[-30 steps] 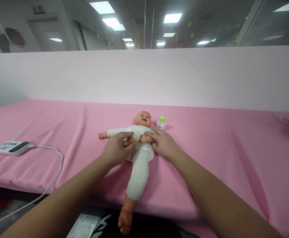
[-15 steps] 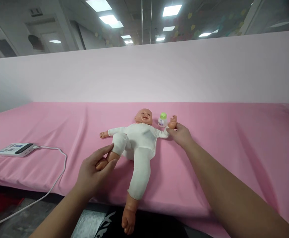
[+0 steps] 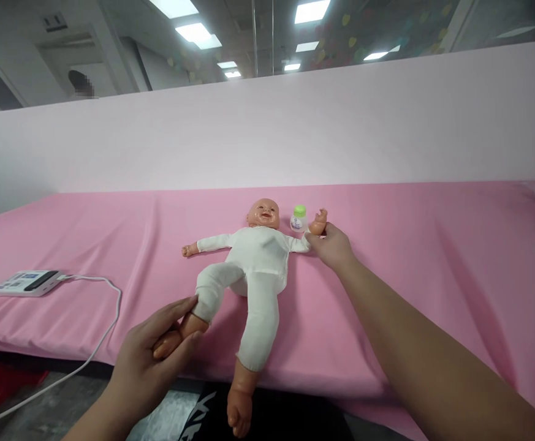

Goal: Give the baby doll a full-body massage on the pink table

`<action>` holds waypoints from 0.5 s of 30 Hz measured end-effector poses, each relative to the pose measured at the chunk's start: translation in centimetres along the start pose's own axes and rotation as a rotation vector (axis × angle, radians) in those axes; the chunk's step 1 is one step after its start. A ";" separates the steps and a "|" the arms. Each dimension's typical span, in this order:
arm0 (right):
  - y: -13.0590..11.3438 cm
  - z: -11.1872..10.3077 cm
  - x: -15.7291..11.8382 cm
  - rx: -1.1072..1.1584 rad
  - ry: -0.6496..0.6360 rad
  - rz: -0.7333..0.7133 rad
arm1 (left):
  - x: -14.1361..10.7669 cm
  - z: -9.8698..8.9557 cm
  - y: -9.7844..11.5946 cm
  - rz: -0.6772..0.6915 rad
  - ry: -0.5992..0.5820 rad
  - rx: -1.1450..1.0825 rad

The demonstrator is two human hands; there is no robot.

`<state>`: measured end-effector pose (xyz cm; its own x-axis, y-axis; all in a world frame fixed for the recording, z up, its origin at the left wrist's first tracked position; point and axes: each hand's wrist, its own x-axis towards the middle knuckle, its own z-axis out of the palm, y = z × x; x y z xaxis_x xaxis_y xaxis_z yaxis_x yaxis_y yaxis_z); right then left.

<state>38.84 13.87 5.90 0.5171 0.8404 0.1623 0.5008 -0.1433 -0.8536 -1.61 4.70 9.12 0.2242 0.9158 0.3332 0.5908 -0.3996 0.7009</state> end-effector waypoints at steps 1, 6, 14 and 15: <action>-0.4 0.1 -0.3 -0.010 0.001 -0.044 | 0.8 0.3 0.3 0.024 0.003 -0.008; -2.1 1.0 -1.9 -0.088 -0.050 -0.359 | 5.8 2.6 2.4 0.091 0.023 0.022; -2.7 2.5 -3.0 -0.130 -0.288 -0.568 | 10.6 6.9 3.3 0.015 -0.039 -0.040; -2.6 2.5 -3.0 -0.121 -0.295 -0.570 | 10.7 7.1 3.2 0.011 -0.036 -0.047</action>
<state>34.22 13.07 6.42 -0.0567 0.9077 0.4157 0.7238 0.3241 -0.6091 8.13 13.48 10.43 0.2583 0.9119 0.3189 0.5513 -0.4103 0.7264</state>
